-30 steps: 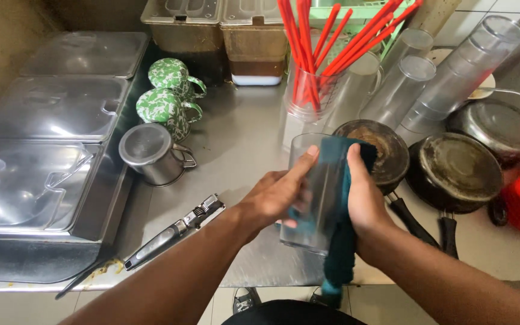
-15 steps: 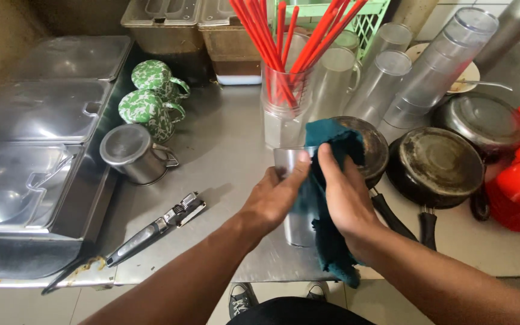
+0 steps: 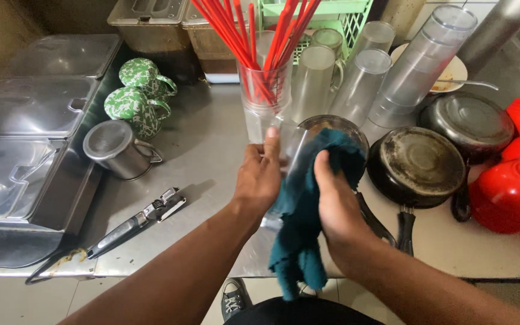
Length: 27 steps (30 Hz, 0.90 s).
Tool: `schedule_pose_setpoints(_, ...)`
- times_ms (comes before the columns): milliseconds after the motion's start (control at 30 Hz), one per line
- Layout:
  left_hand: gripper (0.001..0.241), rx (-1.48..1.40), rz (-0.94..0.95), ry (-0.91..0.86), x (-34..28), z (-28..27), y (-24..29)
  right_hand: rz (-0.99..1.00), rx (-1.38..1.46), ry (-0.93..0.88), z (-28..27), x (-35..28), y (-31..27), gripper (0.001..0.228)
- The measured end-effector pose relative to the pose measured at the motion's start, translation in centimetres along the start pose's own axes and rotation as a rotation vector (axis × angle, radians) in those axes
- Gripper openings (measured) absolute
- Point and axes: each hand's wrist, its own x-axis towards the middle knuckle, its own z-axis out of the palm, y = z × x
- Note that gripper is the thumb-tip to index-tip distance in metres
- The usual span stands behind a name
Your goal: Wiping and cleaning plastic cups or glasses with a blue cloth at a coffee shop counter.
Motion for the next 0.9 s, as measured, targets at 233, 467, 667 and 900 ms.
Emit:
schedule_pose_setpoints(233, 0.102, 0.253, 0.073, 0.040, -1.9, 2.0, 0.5, 0.156, 0.097, -0.060, -1.6, -0.4, -1.8, 0.070)
schedule_pose_setpoints(467, 0.096, 0.102, -0.012, -0.017, -1.4, 2.4, -1.1, 0.179, 0.094, -0.023, -2.8, -0.4, -2.1, 0.072)
schedule_pose_setpoints(667, 0.092, 0.210, 0.055, 0.093, -2.9, 3.6, 0.0, 0.017, -0.061, 0.012, -3.5, 0.0, -0.4, 0.065)
schedule_pose_setpoints(900, 0.098, 0.210, -0.003, 0.052, -2.4, 3.2, -0.3, 0.018, 0.019, 0.024, -3.9, -0.9, -0.3, 0.054)
